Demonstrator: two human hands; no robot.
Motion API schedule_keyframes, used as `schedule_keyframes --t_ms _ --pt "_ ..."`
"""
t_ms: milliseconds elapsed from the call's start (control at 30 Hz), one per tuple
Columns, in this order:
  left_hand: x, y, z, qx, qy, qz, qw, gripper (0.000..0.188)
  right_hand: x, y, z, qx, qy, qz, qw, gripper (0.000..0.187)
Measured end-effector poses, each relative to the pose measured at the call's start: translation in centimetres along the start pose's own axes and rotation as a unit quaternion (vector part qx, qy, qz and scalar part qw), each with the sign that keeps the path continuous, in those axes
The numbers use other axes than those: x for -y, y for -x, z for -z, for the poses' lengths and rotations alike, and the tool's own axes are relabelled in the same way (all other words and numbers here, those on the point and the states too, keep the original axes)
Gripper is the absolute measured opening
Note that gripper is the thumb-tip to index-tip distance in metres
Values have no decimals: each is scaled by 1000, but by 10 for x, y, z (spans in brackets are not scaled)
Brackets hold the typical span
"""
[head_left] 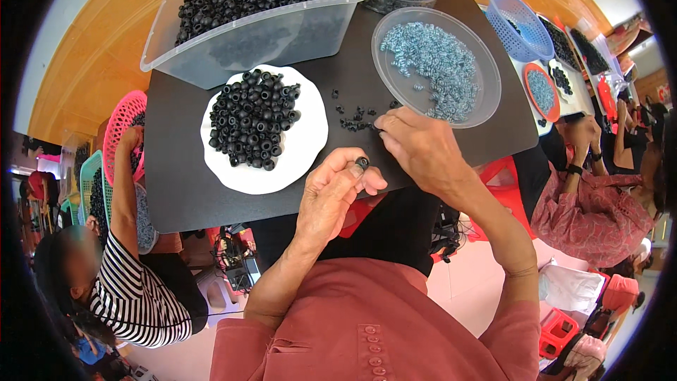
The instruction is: The person assembles plastic beads by inserting small components into black beads by hand, scoops additional black beads from a plastic container onto a paper plate, and attaches small components into the beads.
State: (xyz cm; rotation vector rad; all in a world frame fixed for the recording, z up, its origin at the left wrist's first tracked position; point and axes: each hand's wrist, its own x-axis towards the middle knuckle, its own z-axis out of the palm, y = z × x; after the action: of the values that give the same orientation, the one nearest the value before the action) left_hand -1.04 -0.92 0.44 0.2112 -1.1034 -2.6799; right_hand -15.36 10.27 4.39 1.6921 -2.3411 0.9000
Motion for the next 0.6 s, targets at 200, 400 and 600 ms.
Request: schedule_keyframes --t_ms 200,400,600 --pt "0 1 1 1 7 7 1000 19 -2 1 -9 3 29 -12 1000 17" --pt "-1 0 -1 -2 1 12 1000 19 8 12 -4 -33 -267 -159 950 18" --pt "-3 -1 -5 -18 -3 10 1000 20 17 11 -11 -33 -517 -169 839 14"
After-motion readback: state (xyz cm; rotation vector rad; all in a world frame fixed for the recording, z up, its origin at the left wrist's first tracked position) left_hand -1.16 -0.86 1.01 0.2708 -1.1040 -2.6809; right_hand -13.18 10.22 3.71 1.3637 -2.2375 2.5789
